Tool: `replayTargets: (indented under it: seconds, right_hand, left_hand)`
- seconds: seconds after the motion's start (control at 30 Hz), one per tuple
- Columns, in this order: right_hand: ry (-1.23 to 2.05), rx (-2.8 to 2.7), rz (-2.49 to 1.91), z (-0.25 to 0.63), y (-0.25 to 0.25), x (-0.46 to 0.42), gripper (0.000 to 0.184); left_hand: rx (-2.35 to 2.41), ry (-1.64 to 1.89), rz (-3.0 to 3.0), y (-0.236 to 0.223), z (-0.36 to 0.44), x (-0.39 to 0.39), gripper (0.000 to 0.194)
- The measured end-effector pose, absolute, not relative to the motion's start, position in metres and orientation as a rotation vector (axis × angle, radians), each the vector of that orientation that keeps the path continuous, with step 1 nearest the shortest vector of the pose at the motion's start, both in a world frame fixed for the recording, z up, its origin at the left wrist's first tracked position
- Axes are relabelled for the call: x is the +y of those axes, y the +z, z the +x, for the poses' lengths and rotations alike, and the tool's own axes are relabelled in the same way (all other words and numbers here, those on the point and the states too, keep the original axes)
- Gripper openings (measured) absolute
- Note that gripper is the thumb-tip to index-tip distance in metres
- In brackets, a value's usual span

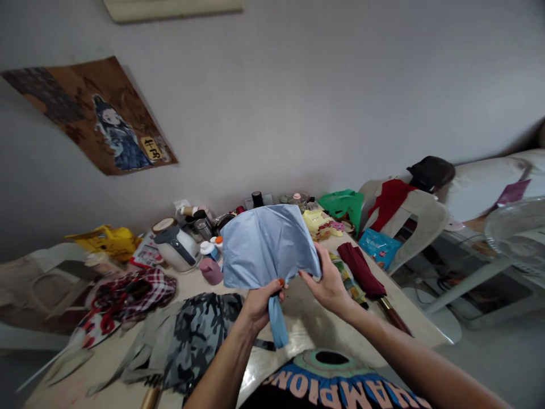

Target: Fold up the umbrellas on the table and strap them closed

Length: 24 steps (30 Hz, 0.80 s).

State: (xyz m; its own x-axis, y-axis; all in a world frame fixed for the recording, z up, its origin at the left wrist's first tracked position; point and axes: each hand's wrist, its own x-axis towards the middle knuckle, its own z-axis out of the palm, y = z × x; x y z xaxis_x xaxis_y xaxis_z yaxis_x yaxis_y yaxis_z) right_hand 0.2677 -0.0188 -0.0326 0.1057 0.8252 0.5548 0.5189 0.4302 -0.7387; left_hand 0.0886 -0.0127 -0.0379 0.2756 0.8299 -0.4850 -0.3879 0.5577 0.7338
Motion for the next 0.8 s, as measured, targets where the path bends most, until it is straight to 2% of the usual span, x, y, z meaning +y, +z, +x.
replayTargets:
  seconds: [0.1,0.17,0.37,0.53,0.7,0.8]
  right_hand:
    - [0.557,-1.555,-1.130,0.275,-0.031,-0.019,0.061]
    - [0.637,-1.488,-1.115,0.277,-0.027,-0.018,0.054]
    - [0.518,-1.260,-1.244,0.284,-0.017,-0.013,0.026]
    - [0.477,-1.320,-1.335,0.291,-0.025,-0.011,0.029]
    - [0.832,-1.387,-1.229,0.302,-0.029,-0.005,0.009]
    - [1.015,-1.313,-1.124,0.311,-0.028,-0.008,0.012]
  left_hand:
    - [0.921,0.890,0.476,-0.037,0.086,-0.013,0.021]
    - [0.895,0.916,0.448,-0.037,0.086,-0.013,0.021]
    - [0.915,0.983,0.445,-0.041,0.087,-0.013,0.019]
    - [0.735,0.897,0.533,-0.044,0.078,-0.014,0.030]
    - [0.591,0.858,0.549,-0.046,0.068,-0.019,0.035]
    - [0.599,0.807,0.568,-0.046,0.068,-0.021,0.035]
